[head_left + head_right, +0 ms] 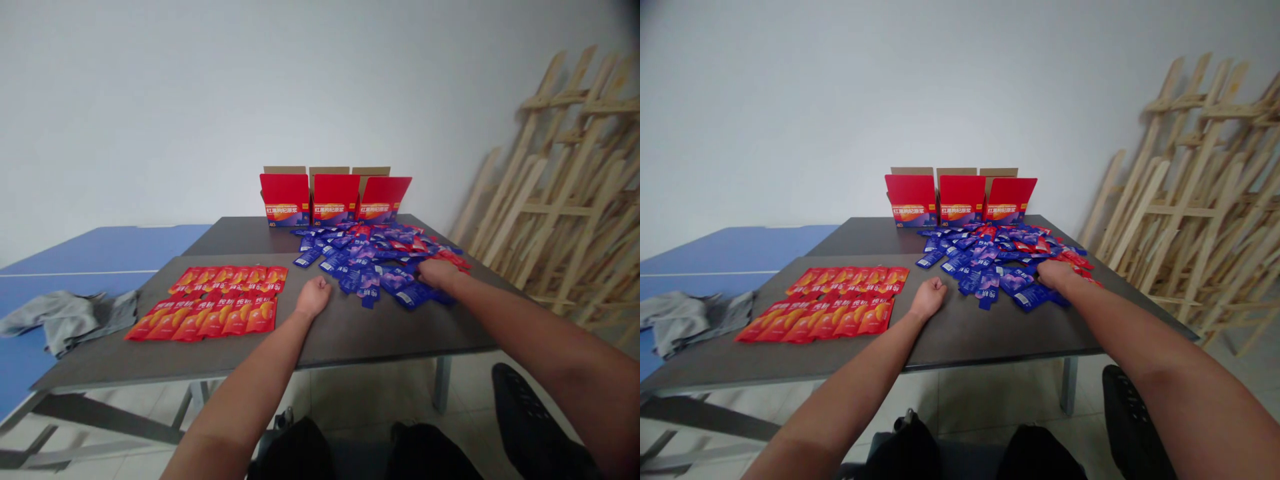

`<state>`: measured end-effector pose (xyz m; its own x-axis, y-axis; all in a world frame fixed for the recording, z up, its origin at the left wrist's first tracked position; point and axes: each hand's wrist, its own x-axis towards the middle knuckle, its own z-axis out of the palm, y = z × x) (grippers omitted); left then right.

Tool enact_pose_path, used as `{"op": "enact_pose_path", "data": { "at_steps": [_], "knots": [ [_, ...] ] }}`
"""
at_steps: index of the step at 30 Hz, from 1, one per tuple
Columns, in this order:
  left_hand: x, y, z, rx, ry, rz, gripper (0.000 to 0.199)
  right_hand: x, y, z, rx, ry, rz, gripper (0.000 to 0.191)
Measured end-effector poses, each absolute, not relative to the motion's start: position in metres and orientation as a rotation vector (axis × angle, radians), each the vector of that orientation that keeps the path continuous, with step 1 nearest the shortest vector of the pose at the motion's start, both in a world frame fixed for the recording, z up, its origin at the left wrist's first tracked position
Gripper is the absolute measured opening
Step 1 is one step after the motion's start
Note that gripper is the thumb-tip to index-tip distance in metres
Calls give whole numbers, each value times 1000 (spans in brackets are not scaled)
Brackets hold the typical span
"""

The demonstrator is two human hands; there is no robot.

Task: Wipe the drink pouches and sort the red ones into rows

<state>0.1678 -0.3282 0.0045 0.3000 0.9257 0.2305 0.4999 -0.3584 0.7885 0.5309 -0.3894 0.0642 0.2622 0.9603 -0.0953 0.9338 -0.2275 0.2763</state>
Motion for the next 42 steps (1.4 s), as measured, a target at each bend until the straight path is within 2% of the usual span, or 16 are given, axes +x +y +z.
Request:
{"op": "enact_pose_path", "data": {
  "at_steps": [5, 14, 21, 26, 31, 38, 40, 42],
  "knots": [
    [168, -329, 6, 1967, 1266, 920, 21, 540, -396, 68, 2171, 1780, 268, 35],
    [168, -329, 6, 1980, 1260, 915, 21, 542, -414, 71, 2075, 1983, 551, 32],
    [168, -328, 6, 1976, 1252, 905, 22, 537, -416, 98, 2267, 1995, 698, 36],
    [169, -328, 6, 1981, 1264, 895, 22, 509, -403, 108, 2626, 2164, 754, 39],
    [169, -328, 5, 1930, 1243, 997, 19, 431, -376, 85, 2977, 2385, 294, 35],
    [165, -327, 5, 1678, 1144, 1161, 24, 303, -338, 19, 3332, 2503, -1040, 26],
    [164, -328, 7, 1615, 1127, 1232, 28, 282, -333, 9, 3307, 2517, -1206, 22],
    [163, -330, 8, 1572, 1131, 1301, 33, 272, -331, 4, 3203, 2625, -1177, 19]
  ]
}}
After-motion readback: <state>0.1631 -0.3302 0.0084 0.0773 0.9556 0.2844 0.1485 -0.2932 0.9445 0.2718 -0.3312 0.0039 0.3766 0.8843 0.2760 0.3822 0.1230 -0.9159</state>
